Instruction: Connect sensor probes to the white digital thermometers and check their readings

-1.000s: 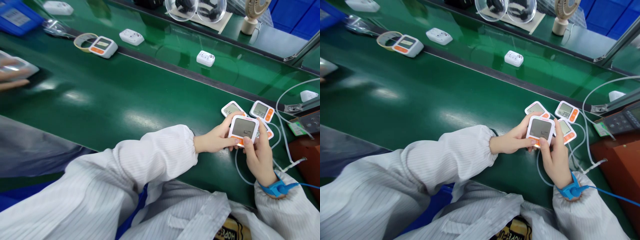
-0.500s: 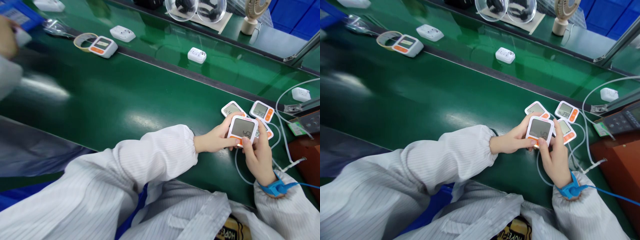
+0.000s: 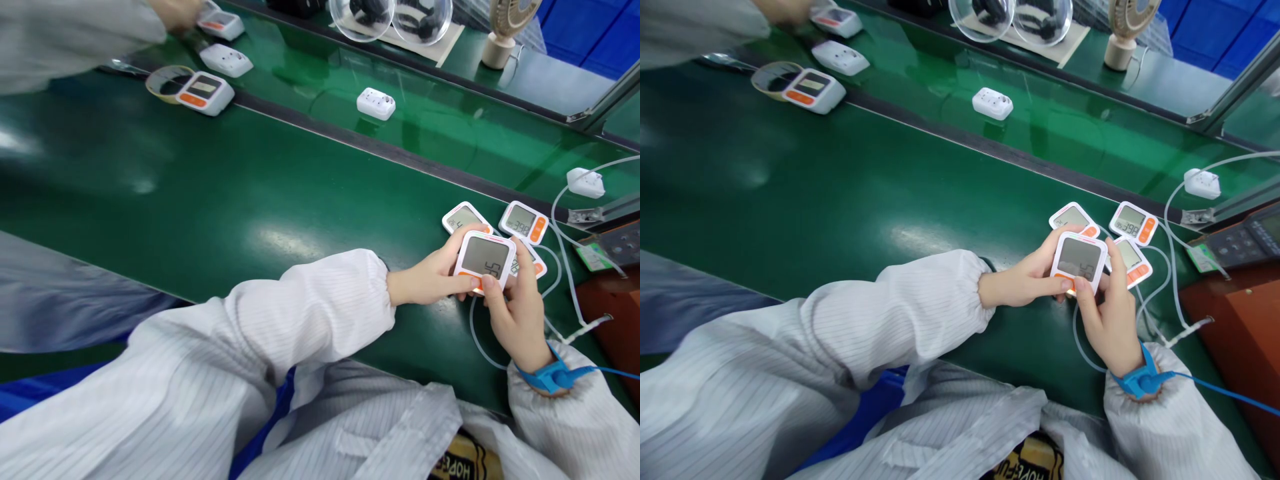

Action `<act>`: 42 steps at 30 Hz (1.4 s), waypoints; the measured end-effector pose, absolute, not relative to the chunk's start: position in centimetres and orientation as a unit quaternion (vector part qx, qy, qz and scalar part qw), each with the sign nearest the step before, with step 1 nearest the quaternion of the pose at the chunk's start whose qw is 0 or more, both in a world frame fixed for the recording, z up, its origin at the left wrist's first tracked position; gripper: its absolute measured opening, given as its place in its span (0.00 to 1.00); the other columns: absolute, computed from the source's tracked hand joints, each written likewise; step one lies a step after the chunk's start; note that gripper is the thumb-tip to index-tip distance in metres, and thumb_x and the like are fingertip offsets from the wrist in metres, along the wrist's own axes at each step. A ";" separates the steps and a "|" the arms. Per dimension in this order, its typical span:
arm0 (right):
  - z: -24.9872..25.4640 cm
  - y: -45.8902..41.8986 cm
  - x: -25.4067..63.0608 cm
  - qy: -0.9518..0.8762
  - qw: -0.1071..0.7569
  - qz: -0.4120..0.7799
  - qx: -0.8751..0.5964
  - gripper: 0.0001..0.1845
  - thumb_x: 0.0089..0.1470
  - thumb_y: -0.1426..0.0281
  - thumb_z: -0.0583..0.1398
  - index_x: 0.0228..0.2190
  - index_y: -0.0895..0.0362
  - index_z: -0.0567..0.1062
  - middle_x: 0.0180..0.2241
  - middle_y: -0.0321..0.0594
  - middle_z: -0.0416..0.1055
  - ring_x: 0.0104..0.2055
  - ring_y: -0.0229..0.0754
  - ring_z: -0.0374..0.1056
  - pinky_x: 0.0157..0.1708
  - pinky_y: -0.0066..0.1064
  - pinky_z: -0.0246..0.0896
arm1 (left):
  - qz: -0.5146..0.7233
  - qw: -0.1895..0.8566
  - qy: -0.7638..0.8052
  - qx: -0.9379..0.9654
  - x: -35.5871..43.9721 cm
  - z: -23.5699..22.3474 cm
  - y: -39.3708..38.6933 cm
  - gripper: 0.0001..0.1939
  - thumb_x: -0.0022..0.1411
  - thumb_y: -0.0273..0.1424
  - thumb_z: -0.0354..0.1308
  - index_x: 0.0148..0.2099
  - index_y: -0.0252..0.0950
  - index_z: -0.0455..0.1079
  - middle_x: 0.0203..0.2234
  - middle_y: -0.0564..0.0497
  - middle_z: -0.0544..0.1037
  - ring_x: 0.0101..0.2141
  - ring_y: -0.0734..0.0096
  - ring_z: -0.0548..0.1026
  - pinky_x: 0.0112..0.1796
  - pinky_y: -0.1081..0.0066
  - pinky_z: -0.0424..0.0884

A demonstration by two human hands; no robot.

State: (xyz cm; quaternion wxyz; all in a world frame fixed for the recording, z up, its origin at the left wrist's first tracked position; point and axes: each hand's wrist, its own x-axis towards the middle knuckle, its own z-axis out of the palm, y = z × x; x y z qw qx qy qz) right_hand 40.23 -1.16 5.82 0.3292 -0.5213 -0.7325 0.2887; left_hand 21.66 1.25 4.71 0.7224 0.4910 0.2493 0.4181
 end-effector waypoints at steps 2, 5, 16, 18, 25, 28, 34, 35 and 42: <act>5.8 -1.1 40.2 -0.735 0.329 0.283 -0.521 0.38 0.66 0.57 0.57 0.69 0.57 0.50 0.41 0.49 0.75 0.27 0.46 0.72 0.25 0.35 0.69 | 0.418 0.723 0.249 0.490 21.6 4.8 1.3 0.41 0.59 0.35 0.65 0.67 0.48 0.45 0.49 0.46 0.66 0.33 0.72 0.71 0.28 0.73 0.71; 5.8 -1.1 40.3 -0.738 0.327 0.279 -0.520 0.38 0.66 0.57 0.57 0.69 0.58 0.50 0.42 0.50 0.74 0.27 0.45 0.71 0.26 0.36 0.70 | 0.419 0.723 0.248 0.490 21.6 4.8 1.3 0.40 0.59 0.35 0.65 0.66 0.48 0.45 0.49 0.45 0.66 0.33 0.72 0.72 0.28 0.73 0.72; 6.0 -1.0 40.2 -0.743 0.328 0.263 -0.521 0.37 0.66 0.57 0.57 0.68 0.59 0.52 0.43 0.50 0.75 0.27 0.45 0.72 0.26 0.35 0.69 | 0.422 0.722 0.250 0.488 21.7 4.6 1.3 0.42 0.59 0.37 0.66 0.68 0.47 0.46 0.47 0.46 0.68 0.32 0.72 0.72 0.28 0.72 0.71; 6.1 -1.0 40.2 -0.747 0.329 0.247 -0.521 0.37 0.66 0.56 0.57 0.67 0.59 0.54 0.39 0.48 0.76 0.28 0.45 0.72 0.24 0.33 0.68 | 0.424 0.722 0.246 0.488 21.7 4.5 1.3 0.42 0.59 0.37 0.65 0.68 0.46 0.46 0.47 0.45 0.69 0.32 0.72 0.72 0.28 0.72 0.71; 7.1 -0.3 41.0 -0.750 0.358 0.104 -0.547 0.26 0.66 0.54 0.56 0.57 0.57 0.70 0.42 0.50 0.75 0.30 0.47 0.73 0.27 0.35 0.67 | 0.397 0.724 0.241 0.510 21.5 4.1 1.5 0.43 0.63 0.43 0.61 0.72 0.42 0.41 0.37 0.47 0.75 0.29 0.71 0.74 0.31 0.70 0.73; 7.5 0.1 41.5 -0.727 0.400 0.080 -0.552 0.24 0.66 0.54 0.56 0.53 0.57 0.73 0.42 0.49 0.76 0.34 0.49 0.74 0.31 0.36 0.67 | 0.431 0.668 0.265 0.545 21.1 4.2 1.9 0.35 0.64 0.45 0.60 0.67 0.37 0.56 0.31 0.50 0.76 0.28 0.71 0.74 0.31 0.71 0.73; 7.8 0.2 41.5 -0.742 0.366 0.075 -0.557 0.22 0.66 0.54 0.56 0.47 0.58 0.76 0.30 0.41 0.74 0.28 0.45 0.71 0.27 0.32 0.64 | 0.549 0.523 0.406 0.511 19.5 4.7 3.9 0.20 0.66 0.46 0.55 0.36 0.33 0.74 0.20 0.54 0.71 0.19 0.78 0.66 0.23 0.74 0.64; 7.7 0.1 41.3 -0.760 0.344 0.086 -0.545 0.21 0.66 0.54 0.56 0.46 0.57 0.76 0.27 0.39 0.73 0.25 0.43 0.70 0.26 0.31 0.62 | 0.569 0.491 0.422 0.507 19.2 4.7 4.3 0.20 0.66 0.46 0.55 0.34 0.34 0.74 0.19 0.54 0.70 0.19 0.78 0.65 0.23 0.74 0.63; 6.7 0.1 40.9 -0.816 0.222 0.136 -0.516 0.18 0.67 0.56 0.54 0.43 0.55 0.76 0.23 0.33 0.70 0.21 0.40 0.67 0.24 0.32 0.57 | 0.596 0.339 0.476 0.551 17.2 3.7 6.6 0.18 0.67 0.42 0.55 0.30 0.36 0.73 0.19 0.54 0.70 0.19 0.77 0.65 0.24 0.73 0.62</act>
